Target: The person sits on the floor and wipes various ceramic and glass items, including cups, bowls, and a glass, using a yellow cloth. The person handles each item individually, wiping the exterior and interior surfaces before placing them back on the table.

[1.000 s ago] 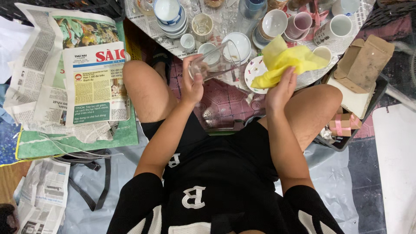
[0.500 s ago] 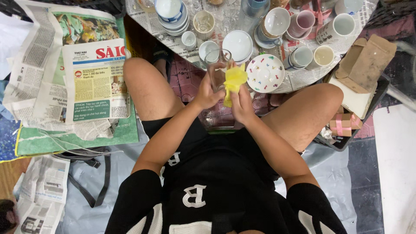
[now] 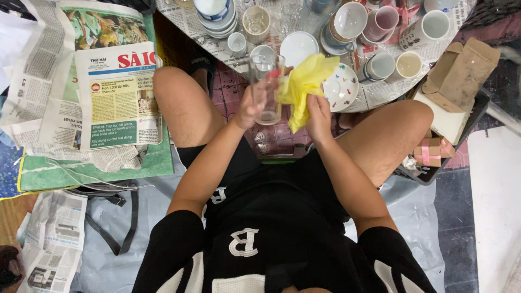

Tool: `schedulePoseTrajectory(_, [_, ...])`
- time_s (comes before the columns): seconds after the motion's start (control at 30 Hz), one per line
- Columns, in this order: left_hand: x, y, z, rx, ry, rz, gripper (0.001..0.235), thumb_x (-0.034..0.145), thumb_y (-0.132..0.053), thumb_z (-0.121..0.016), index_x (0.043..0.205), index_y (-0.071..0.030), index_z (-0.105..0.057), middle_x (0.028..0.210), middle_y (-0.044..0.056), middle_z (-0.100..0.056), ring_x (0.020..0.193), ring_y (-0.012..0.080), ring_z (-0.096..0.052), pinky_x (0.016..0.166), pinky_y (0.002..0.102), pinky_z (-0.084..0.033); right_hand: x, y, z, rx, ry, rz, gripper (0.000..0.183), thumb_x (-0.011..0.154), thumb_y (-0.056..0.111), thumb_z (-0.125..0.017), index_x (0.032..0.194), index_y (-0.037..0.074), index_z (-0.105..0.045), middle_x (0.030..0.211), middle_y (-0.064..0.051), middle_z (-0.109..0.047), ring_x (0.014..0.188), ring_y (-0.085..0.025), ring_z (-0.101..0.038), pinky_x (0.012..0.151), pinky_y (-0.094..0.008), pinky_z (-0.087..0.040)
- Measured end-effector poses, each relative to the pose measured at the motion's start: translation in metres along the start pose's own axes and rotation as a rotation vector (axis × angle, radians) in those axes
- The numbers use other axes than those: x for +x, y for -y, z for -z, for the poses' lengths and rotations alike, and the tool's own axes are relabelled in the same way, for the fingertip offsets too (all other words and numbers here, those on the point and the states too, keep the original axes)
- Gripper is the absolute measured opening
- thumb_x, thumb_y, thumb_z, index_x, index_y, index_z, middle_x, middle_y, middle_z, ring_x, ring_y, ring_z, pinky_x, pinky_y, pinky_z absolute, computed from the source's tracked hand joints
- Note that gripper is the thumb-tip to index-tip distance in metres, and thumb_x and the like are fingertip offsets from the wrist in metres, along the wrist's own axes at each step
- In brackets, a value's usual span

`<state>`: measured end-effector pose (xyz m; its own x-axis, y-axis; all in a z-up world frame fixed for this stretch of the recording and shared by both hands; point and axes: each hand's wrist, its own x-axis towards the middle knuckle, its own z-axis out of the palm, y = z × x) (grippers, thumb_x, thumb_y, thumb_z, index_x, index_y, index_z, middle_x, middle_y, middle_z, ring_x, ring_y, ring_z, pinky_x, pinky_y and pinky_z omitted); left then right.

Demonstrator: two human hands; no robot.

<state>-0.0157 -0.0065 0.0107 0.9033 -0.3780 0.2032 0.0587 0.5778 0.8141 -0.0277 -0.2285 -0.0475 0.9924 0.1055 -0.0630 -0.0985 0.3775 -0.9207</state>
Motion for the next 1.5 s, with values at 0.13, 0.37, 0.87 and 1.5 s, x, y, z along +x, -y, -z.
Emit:
schedulePoseTrajectory(0.13, [-0.003, 0.011, 0.002, 0.128, 0.039, -0.004, 0.071, 0.079, -0.033, -0.076, 0.134, 0.009, -0.057, 0.133, 0.013, -0.059, 0.123, 0.0245, -0.062, 0.112, 0.039, -0.05, -0.001, 0.018, -0.015, 0.034, 0.098, 0.084, 0.05, 0.113, 0.023, -0.045, 0.154, -0.003, -0.037, 0.15, -0.011, -0.051, 0.136, -0.019, -0.052, 0.117, -0.035, -0.041])
schedulePoseTrajectory(0.37, [-0.003, 0.0, 0.001, 0.303, 0.023, -0.074, 0.058, 0.077, -0.03, -0.075, 0.123, 0.005, -0.065, 0.129, 0.01, -0.057, 0.126, 0.0226, -0.056, 0.115, 0.038, -0.042, -0.002, 0.081, -0.038, -0.163, 0.203, 0.386, 0.077, 0.102, 0.059, -0.057, 0.153, 0.004, -0.041, 0.145, -0.007, -0.055, 0.135, -0.018, -0.053, 0.117, -0.034, -0.043])
schedulePoseTrajectory(0.87, [-0.001, -0.005, 0.023, 0.063, -0.114, -0.067, 0.076, 0.081, -0.047, -0.075, 0.134, 0.004, -0.055, 0.116, 0.015, -0.067, 0.097, 0.0218, -0.07, 0.088, 0.035, -0.061, 0.016, 0.061, 0.024, 0.132, -0.174, 0.413, 0.027, 0.112, 0.018, -0.051, 0.127, -0.002, -0.06, 0.122, -0.014, -0.064, 0.113, -0.021, -0.062, 0.103, -0.036, -0.049])
schedulePoseTrajectory(1.5, [-0.008, 0.038, -0.021, 0.308, 0.088, 0.104, 0.05, 0.097, -0.026, -0.074, 0.138, -0.002, -0.06, 0.125, 0.009, -0.074, 0.111, 0.0163, -0.07, 0.1, 0.033, -0.057, 0.004, 0.05, -0.043, 0.235, -0.347, 0.197, 0.027, 0.103, 0.027, -0.049, 0.127, 0.016, -0.052, 0.105, -0.009, -0.061, 0.085, -0.02, -0.059, 0.074, -0.038, -0.052])
